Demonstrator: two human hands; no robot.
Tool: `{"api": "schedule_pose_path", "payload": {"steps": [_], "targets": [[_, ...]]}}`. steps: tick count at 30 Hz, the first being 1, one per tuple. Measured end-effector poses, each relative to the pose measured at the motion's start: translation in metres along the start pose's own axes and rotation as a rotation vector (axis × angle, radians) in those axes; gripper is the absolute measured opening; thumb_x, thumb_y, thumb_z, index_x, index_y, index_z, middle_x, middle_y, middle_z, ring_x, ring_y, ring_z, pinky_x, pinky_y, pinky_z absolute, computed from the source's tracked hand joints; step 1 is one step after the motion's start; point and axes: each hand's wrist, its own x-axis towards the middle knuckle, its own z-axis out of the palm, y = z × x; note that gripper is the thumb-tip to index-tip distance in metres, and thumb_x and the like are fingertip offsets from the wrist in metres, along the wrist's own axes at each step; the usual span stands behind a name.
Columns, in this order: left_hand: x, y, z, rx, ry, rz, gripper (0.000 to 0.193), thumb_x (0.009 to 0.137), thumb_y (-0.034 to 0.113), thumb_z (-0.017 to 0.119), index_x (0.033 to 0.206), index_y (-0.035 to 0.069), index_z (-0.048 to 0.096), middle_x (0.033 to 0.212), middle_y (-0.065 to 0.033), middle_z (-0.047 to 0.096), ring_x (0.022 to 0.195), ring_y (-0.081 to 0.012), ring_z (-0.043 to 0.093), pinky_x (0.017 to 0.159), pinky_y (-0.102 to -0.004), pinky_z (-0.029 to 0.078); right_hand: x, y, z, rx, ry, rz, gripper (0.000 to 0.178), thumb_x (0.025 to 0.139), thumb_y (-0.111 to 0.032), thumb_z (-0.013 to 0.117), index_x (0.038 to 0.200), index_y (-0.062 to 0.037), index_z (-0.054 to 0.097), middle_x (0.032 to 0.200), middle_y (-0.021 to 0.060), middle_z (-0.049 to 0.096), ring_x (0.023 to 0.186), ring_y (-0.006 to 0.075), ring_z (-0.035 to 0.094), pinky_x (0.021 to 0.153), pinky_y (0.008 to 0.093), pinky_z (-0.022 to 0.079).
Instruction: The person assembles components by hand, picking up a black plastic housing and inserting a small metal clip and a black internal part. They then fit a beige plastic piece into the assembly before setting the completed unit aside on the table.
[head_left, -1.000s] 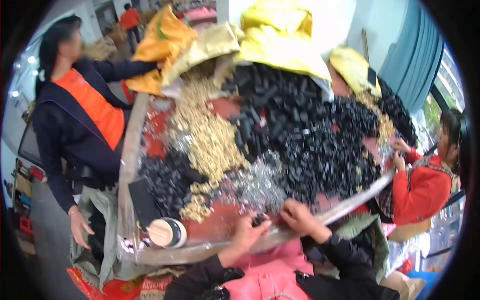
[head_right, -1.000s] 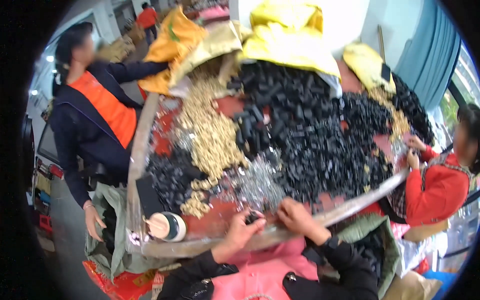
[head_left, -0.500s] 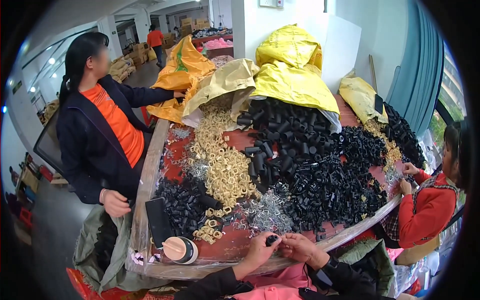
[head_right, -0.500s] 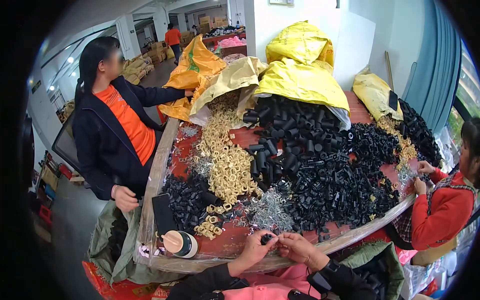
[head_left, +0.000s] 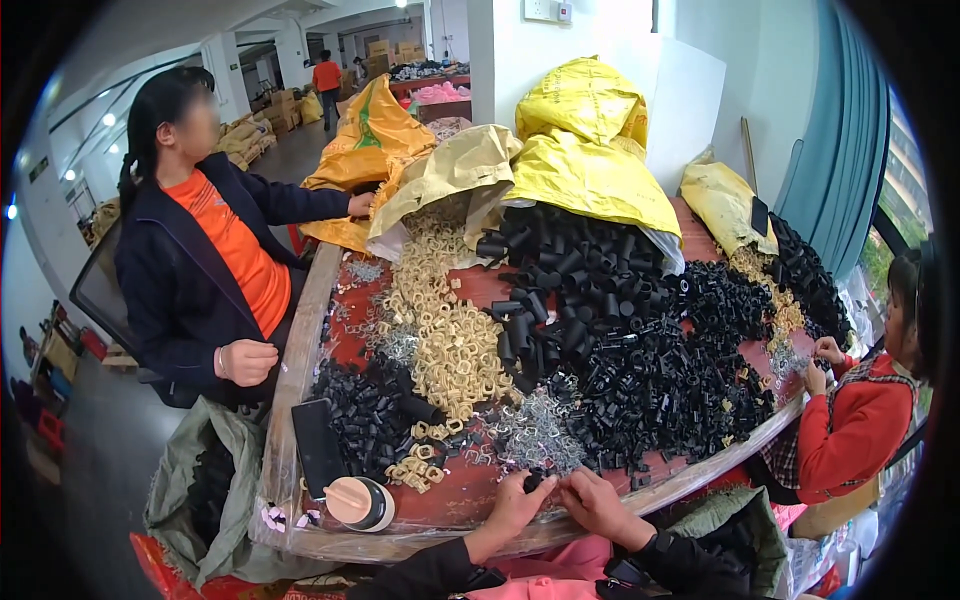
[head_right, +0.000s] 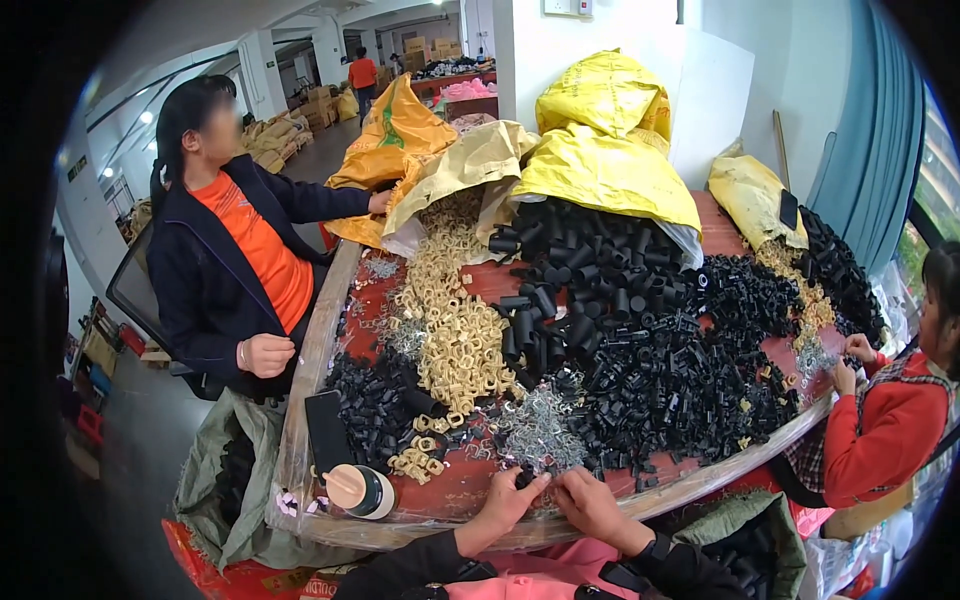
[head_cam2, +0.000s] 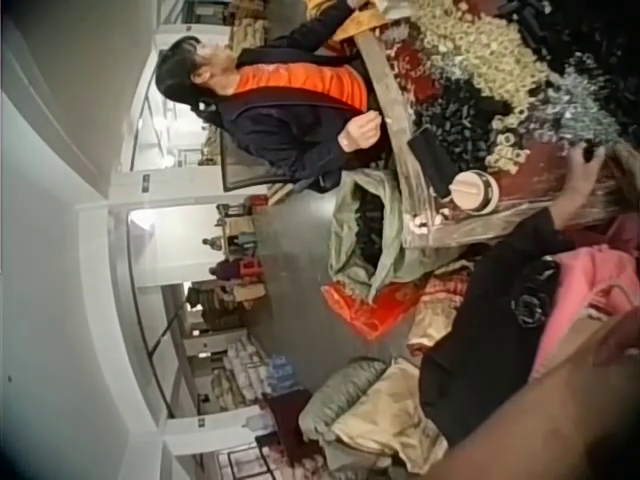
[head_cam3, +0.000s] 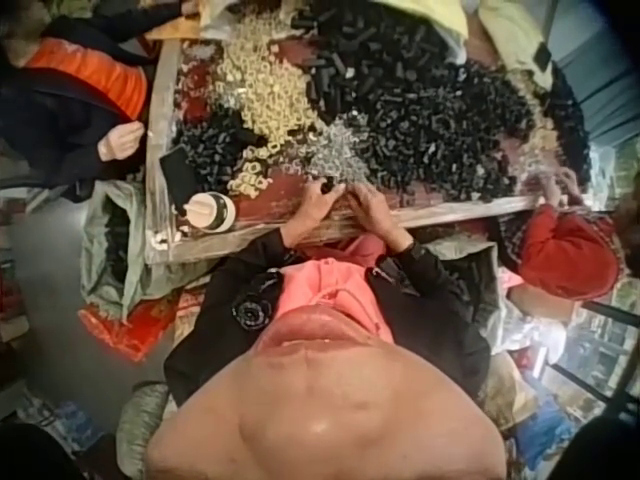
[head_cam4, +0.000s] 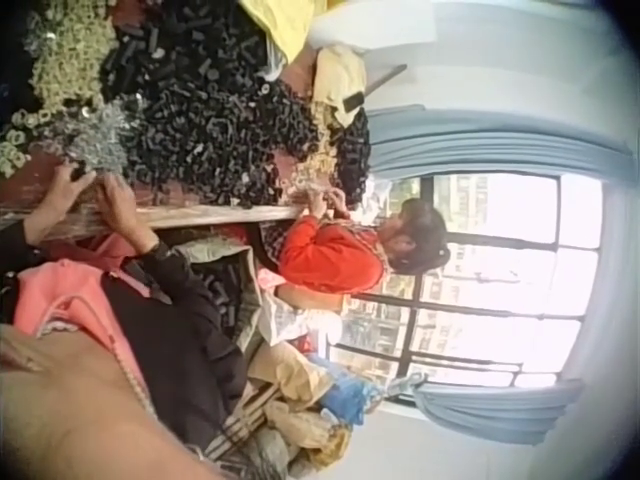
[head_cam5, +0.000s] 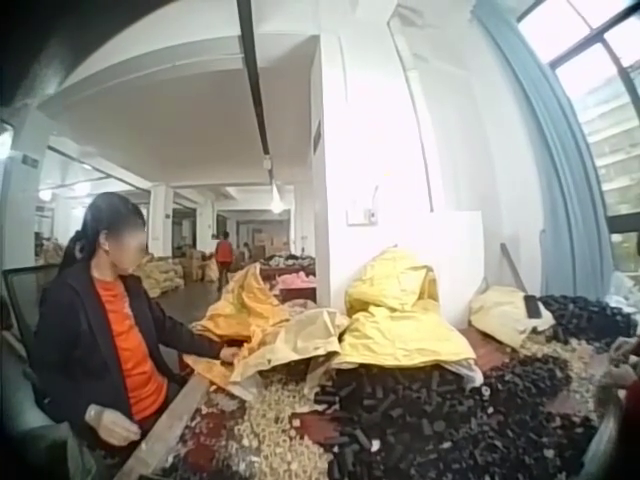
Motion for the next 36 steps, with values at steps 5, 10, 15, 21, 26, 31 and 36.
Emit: {"api": "schedule_pose_path", "payload": {"steps": [5,10,15,21,26,31,36], "targets": [[-0.005,0.014,0.0,-0.365,-0.015,-0.269,0.017,0.077,0.018,0.059,0.068,0.004,0.055,0.053,0.0004,0.049,0.045,-0.0063,0.045,0.041,-0.0207,0.035,0.007,0.032,-0.008,-0.57,0.063,-0.044,0.012,0.066,-0.008,0.057,0.073,-0.0065,0.047,0.064,0.0093,0.044,0.058,0.0261,0.051,0.051,0.0361,0.041],[-0.008,0.012,0.0,-0.476,-0.049,-0.292,0.014,0.078,0.018,0.058,0.072,0.005,0.054,0.055,0.001,0.05,0.045,-0.006,0.045,0.041,-0.0188,0.034,0.011,0.021,-0.019,-0.509,0.108,-0.062,0.013,0.067,-0.007,0.058,0.076,-0.0059,0.049,0.066,0.0094,0.046,0.059,0.0279,0.051,0.051,0.0357,0.042],[-0.015,0.024,0.002,-0.541,-0.071,-0.319,0.015,0.078,0.019,0.059,0.072,0.005,0.054,0.057,0.001,0.05,0.046,-0.0062,0.045,0.041,-0.0187,0.034,0.009,-0.023,-0.023,0.048,0.029,-0.077,0.012,0.07,-0.005,0.058,0.08,-0.0046,0.051,0.067,0.0098,0.049,0.06,0.0285,0.052,0.051,0.0343,0.042],[-0.017,0.02,0.001,-0.532,-0.073,-0.357,0.015,0.078,0.02,0.058,0.074,0.006,0.053,0.06,0.001,0.051,0.049,-0.0064,0.045,0.043,-0.0187,0.034,0.0,-0.037,-0.016,0.009,0.084,-0.151,0.009,0.072,-0.004,0.057,0.081,-0.0032,0.053,0.067,0.0108,0.051,0.061,0.0287,0.053,0.052,0.0335,0.042],[-0.022,0.021,0.002,-0.554,-0.078,-0.383,0.019,0.079,0.023,0.058,0.071,0.007,0.053,0.059,0.0016,0.05,0.047,-0.006,0.044,0.042,-0.0183,0.033,-0.005,-0.04,-0.014,-0.011,0.088,-0.18,0.009,0.072,-0.003,0.057,0.081,-0.0032,0.053,0.067,0.0111,0.05,0.06,0.0287,0.052,0.051,0.0332,0.042],[-0.031,0.016,0.001,-0.532,-0.152,-0.444,0.017,0.081,0.025,0.055,0.081,0.008,0.053,0.066,0.0014,0.052,0.051,-0.0061,0.046,0.043,-0.0181,0.035,-0.011,-0.042,-0.013,-0.009,0.085,-0.153,0.01,0.072,-0.003,0.056,0.081,-0.0031,0.054,0.068,0.0114,0.051,0.061,0.0291,0.053,0.052,0.0338,0.042],[-0.037,0.018,-0.008,-0.964,-0.282,-0.502,0.019,0.084,0.023,0.048,0.098,0.011,0.047,0.076,0.0011,0.052,0.063,-0.0076,0.051,0.047,-0.0202,0.042,-0.008,-0.04,-0.019,-0.048,0.05,-0.116,0.014,0.068,-0.003,0.057,0.082,-0.0049,0.056,0.068,0.0106,0.049,0.064,0.0284,0.049,0.055,0.0347,0.04]]}}
